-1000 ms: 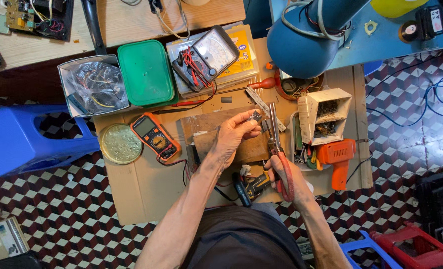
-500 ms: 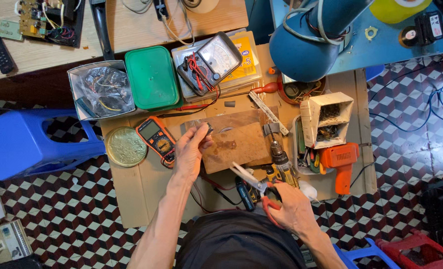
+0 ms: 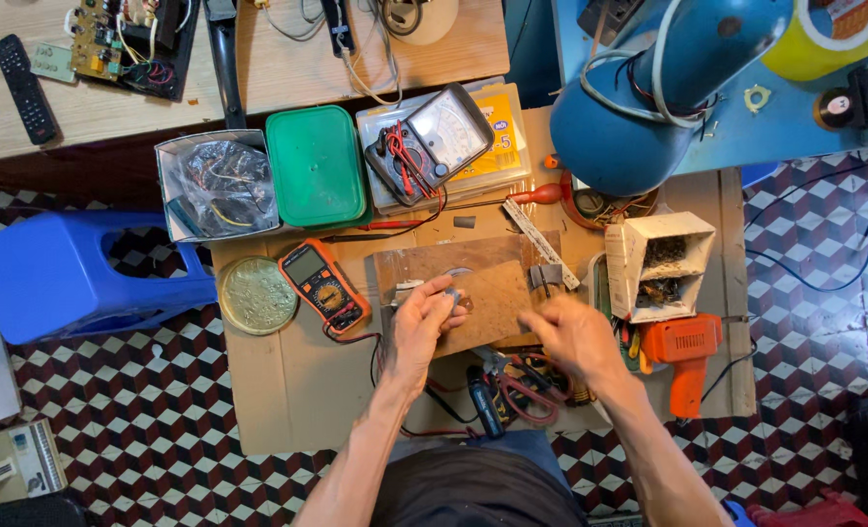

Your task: The person works on a small electronic component at a cluttered workbench. They use pliers to trim wires, a power drill to make holes in the component, and a metal file to smooth edges. The person also uses a multimeter to test the component.

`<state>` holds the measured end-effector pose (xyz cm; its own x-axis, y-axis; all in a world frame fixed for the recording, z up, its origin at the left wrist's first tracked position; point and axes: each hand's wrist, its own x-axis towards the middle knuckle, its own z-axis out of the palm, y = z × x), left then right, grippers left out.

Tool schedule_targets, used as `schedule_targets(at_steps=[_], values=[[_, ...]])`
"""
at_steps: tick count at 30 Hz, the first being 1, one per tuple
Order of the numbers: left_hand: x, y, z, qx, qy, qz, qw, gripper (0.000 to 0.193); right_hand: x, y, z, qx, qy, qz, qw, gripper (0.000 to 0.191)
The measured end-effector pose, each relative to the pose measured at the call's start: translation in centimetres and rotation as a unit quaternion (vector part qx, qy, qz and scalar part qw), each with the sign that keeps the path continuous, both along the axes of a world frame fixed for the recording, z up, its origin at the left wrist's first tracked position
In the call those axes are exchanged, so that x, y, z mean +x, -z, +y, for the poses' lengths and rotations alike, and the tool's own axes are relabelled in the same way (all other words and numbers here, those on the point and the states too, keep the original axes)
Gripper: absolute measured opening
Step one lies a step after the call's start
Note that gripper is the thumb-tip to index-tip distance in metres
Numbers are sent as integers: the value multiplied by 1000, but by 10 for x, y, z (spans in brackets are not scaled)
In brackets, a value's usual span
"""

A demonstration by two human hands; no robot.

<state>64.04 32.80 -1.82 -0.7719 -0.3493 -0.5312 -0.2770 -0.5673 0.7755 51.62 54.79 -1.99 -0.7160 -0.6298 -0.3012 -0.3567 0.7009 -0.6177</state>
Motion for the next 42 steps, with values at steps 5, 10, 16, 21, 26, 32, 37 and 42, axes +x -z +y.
schedule_targets(at_steps=[5,10,16,21,26,32,37,42], values=[[4,4,7,-5,-3,-32,999,47,-78,37,-61,-111,201,-237,944,44],[12,3,0,-15,-3,-53,998,39,-95,74,-87,-10,165,-37,986,39],[25,7,-4,0,-19,-42,999,30,-97,107,-86,182,111,6,977,42],[30,6,-7,-19,-22,-33,999,28,-88,102,-73,203,119,108,966,36],[37,3,-10,-1,-22,-34,999,30,-67,106,-104,28,90,152,984,23],[41,3,-11,3,-34,-16,999,25,-68,122,-136,43,90,173,980,31],[41,-2,-18,47,-56,-15,997,28,-67,127,-134,70,16,202,977,30],[38,-11,-23,92,-67,-26,993,35,-69,101,-120,56,21,185,981,20]])
